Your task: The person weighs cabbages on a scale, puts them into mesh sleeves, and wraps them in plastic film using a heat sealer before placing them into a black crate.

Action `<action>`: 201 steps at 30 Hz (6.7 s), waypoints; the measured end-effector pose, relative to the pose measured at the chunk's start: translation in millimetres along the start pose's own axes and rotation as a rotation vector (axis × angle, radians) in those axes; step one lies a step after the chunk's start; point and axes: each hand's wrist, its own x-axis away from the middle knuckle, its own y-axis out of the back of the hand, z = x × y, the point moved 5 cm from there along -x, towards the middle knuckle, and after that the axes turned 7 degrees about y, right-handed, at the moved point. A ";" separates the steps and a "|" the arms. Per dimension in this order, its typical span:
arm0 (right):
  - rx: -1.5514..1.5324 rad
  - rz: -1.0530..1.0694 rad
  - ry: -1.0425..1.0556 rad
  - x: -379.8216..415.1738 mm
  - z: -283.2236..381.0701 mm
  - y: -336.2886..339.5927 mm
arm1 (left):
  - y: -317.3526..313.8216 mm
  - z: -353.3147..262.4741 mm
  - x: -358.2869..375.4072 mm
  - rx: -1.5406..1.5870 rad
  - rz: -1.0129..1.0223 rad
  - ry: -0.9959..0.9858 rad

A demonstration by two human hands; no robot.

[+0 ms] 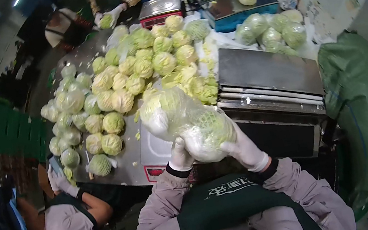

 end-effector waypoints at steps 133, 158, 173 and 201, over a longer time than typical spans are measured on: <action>1.363 -0.952 0.243 -236.8 261.6 443.4 | -81.4 96.7 2.3 -0.581 -0.513 0.095; 1.258 -0.634 0.617 -62.8 234.1 298.9 | 396.8 -116.9 116.6 -0.002 -1.544 -0.301; 1.267 -0.458 0.442 -12.8 54.9 44.6 | 369.4 -149.6 92.2 -0.149 -1.046 -0.470; 1.132 -0.006 0.039 -63.9 -173.5 -19.5 | 466.7 -192.0 219.5 -0.450 -1.743 -0.443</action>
